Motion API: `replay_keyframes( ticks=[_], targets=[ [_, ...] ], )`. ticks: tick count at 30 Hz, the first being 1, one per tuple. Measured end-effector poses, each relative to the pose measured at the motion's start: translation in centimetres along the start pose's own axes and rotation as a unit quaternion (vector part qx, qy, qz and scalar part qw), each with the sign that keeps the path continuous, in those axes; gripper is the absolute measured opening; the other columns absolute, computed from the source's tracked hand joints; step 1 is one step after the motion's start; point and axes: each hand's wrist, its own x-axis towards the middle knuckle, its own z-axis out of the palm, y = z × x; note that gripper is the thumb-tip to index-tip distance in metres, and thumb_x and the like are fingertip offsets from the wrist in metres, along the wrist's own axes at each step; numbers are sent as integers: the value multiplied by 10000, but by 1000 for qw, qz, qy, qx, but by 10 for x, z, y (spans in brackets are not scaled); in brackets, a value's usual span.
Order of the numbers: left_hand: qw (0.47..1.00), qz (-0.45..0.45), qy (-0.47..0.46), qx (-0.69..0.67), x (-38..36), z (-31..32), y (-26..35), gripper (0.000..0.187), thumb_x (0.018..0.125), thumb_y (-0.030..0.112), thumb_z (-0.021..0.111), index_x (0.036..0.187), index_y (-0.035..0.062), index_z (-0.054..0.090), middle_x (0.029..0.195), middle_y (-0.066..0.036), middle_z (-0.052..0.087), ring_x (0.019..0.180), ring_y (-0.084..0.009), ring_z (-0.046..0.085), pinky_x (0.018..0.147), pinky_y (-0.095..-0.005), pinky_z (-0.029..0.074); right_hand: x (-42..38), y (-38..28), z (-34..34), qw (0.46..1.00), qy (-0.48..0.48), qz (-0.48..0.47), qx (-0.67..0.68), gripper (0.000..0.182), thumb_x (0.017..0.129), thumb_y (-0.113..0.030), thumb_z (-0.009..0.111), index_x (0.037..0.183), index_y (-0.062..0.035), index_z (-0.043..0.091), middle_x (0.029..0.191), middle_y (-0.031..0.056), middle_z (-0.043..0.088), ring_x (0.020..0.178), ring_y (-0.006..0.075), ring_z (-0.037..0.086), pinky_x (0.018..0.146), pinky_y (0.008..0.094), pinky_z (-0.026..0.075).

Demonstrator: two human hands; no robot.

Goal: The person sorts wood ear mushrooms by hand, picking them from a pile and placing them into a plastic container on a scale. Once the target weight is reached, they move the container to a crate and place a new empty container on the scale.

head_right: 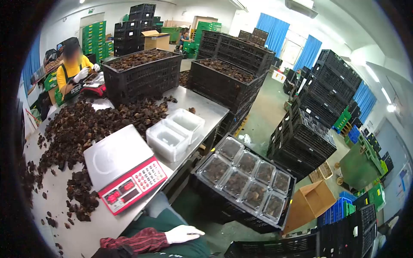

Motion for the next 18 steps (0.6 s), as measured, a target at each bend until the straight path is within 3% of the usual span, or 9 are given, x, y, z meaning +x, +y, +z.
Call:
replay_keyframes(
  ticks=[3,4,6,7,10,12,13,17,18],
  targets=[
    [999,47,4,-19,-3,3,-3,308,944,261,517,1198,121,618,1062,-107,649,1009,-257,607,908,-339,461,-23,-5,-166,999,47,15,6,402,687,-369,741,855,-7,699,759,191,673,706,345,669,629,409,537],
    [998,51,-8,-19,-3,4,-2,304,944,254,516,1194,118,620,1073,-106,649,1013,-255,607,913,-340,460,9,35,-147,994,94,-39,44,422,698,-207,683,1019,34,553,1001,273,584,963,420,559,849,441,456],
    [993,99,14,-61,-4,10,-2,299,933,238,533,1189,113,623,1073,-97,655,1007,-245,615,908,-332,464,27,58,-207,986,119,-112,-7,447,725,-142,649,1112,54,538,1079,300,561,1036,417,528,942,449,405],
    [993,88,9,-81,-9,7,6,303,924,228,551,1195,109,619,1073,-96,654,996,-229,617,900,-319,467,80,104,-167,894,399,-192,75,314,658,-184,682,855,9,532,853,240,555,838,424,530,747,487,419],
    [991,66,-23,-114,-14,0,19,313,908,204,584,1202,103,614,1069,-88,654,978,-192,618,886,-295,470,28,50,-343,862,423,-272,61,299,689,-195,700,751,-24,464,747,181,484,775,392,505,667,458,394],
    [985,48,-8,-163,-16,3,16,339,900,176,608,1234,123,600,1055,-62,657,951,-141,612,875,-276,475,44,41,-419,871,392,-292,48,301,720,-217,727,714,-24,497,675,124,503,659,294,523,603,382,412],
    [982,38,-11,-185,-16,3,16,379,893,160,611,1269,129,571,1099,-75,641,972,-158,612,890,-283,475,-19,-2,-511,900,284,-315,-104,511,724,-570,712,657,-69,636,688,151,650,640,250,634,641,418,462],
    [960,43,-5,-278,-2,-6,22,590,899,148,607,1436,116,363,1370,-131,481,1244,-198,466,1033,-308,365,-15,-23,-590,932,163,-204,252,426,755,-403,767,628,-33,599,554,8,541,502,90,469,508,279,394],
    [960,46,0,-277,2,-11,26,590,899,148,607,1436,116,363,1370,-131,481,1244,-198,466,1033,-308,365,11,-20,-585,872,112,-227,420,374,745,-360,794,647,-43,622,574,-14,544,521,41,457,507,229,373]
  ],
)
